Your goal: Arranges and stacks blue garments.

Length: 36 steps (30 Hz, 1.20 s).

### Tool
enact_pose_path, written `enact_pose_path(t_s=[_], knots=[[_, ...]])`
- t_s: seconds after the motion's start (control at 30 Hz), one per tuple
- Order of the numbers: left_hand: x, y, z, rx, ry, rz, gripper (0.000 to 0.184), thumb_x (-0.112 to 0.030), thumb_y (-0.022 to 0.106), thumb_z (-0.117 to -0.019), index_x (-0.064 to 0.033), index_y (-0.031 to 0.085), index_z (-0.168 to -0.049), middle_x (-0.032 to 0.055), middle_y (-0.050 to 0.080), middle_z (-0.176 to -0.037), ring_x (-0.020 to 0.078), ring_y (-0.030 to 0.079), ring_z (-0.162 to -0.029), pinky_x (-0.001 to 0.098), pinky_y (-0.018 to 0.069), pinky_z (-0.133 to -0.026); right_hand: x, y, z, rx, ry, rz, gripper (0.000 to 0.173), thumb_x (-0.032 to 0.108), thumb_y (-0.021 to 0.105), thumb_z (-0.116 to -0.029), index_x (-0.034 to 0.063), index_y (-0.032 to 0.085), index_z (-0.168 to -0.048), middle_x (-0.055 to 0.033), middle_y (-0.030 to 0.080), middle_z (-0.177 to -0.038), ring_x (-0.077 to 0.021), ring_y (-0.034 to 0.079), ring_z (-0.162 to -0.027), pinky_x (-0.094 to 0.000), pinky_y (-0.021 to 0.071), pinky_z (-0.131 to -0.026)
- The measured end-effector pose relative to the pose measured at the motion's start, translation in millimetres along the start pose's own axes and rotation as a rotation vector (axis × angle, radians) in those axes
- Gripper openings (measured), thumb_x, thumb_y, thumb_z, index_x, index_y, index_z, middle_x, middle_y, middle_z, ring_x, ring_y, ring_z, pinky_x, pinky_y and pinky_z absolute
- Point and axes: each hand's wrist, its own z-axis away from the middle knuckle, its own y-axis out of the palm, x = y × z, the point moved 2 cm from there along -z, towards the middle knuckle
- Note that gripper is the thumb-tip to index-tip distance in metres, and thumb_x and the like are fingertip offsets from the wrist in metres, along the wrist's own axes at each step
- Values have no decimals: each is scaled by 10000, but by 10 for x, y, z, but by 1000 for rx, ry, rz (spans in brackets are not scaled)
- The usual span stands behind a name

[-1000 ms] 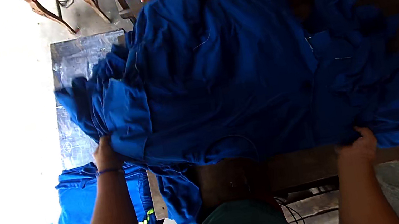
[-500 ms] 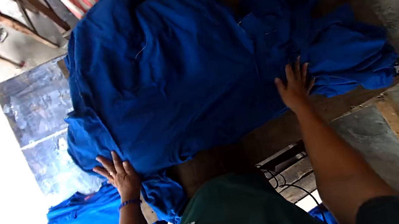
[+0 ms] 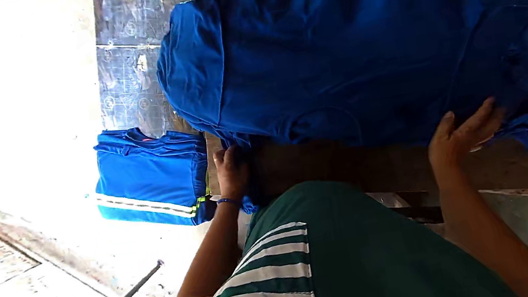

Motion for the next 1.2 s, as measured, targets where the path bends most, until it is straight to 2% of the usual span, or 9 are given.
enact_pose_path(t_s=[0.1, 0.27, 0.37, 0.43, 0.57, 0.73, 0.9, 1.03, 1.2], knots=[[407, -418, -287, -20, 62, 2, 209, -9, 641, -875, 8, 740, -1059, 314, 586, -1220, 465, 594, -1132, 623, 513, -912, 119, 19, 382, 93, -253, -5, 788, 365, 609, -960, -21, 321, -1584, -383, 148, -1631, -597, 187, -1482, -723, 213, -1156], [723, -1076, -1189, 12, 12, -328, 244, -3, 567, -947, -47, 756, -1095, 328, 524, -1371, 546, 556, -1203, 733, 468, -896, 361, 47, 630, 256, -327, 157, 788, 213, 795, -861, 109, 445, -1560, -315, 283, -1621, -584, 312, -1436, -776, 217, -1106], [724, -900, -1662, 62, -83, -383, 226, -21, 663, -890, 43, 723, -1098, 356, 497, -1388, 547, 447, -1322, 727, 383, -1009, 423, 97, 656, 226, -326, 230, 681, 156, 730, -923, 140, 468, -1552, -267, 374, -1587, -544, 365, -1412, -759, 242, -1098], [662, -635, -1736, 179, -185, -425, 519, -146, 747, -882, 89, 594, -1319, 338, 441, -1490, 527, 368, -1418, 722, 340, -1077, 409, 124, 645, 147, -340, 220, 527, 108, 603, -976, 134, 541, -1499, -256, 464, -1531, -517, 421, -1389, -733, 256, -1105], [683, -463, -1615, 245, -336, -410, 655, -302, 777, -877, 11, 561, -1410, 359, 404, -1518, 581, 295, -1438, 794, 333, -1007, 528, 38, 533, 123, -297, 158, 431, 32, 428, -1025, 106, 654, -1384, -239, 582, -1416, -439, 501, -1355, -666, 273, -1135], [101, -873, -966, -192, 197, -5, 374, -105, 598, -915, 107, 632, -1222, 398, 513, -1325, 546, 480, -1268, 603, 392, -1064, 542, -98, 511, 66, -334, 30, 387, 55, 384, -1058, 20, 669, -1317, -239, 598, -1412, -419, 490, -1397, -694, 212, -1168], [-737, -407, -737, 73, 835, -60, 397, -244, 759, -900, -81, 716, -1260, 208, 635, -1336, 448, 565, -1242, 652, 379, -1035, 609, -224, 259, 75, -470, 14, 363, 71, 368, -1064, -66, 661, -1229, -260, 627, -1356, -430, 513, -1372, -668, 191, -1200], [-1078, -318, -1201, 169, 779, 80, 208, 30, 649, -888, 50, 749, -1068, 256, 701, -1142, 442, 647, -1120, 617, 457, -985, 830, -327, -242, 125, -498, -82, 364, 81, 373, -1090, -158, 626, -1195, -362, 673, -1115, -496, 662, -1079, -570, 475, -1007], [-1615, -573, -1787, 379, 397, 153, 231, -137, 620, -1013, 60, 706, -1095, 170, 709, -998, 161, 649, -876, 366, 517, -870, 981, -44, -966, 332, -376, -220, 396, 141, 394, -1102, -152, 611, -1254, -360, 648, -1190, -435, 627, -1176, -514, 448, -1054]])
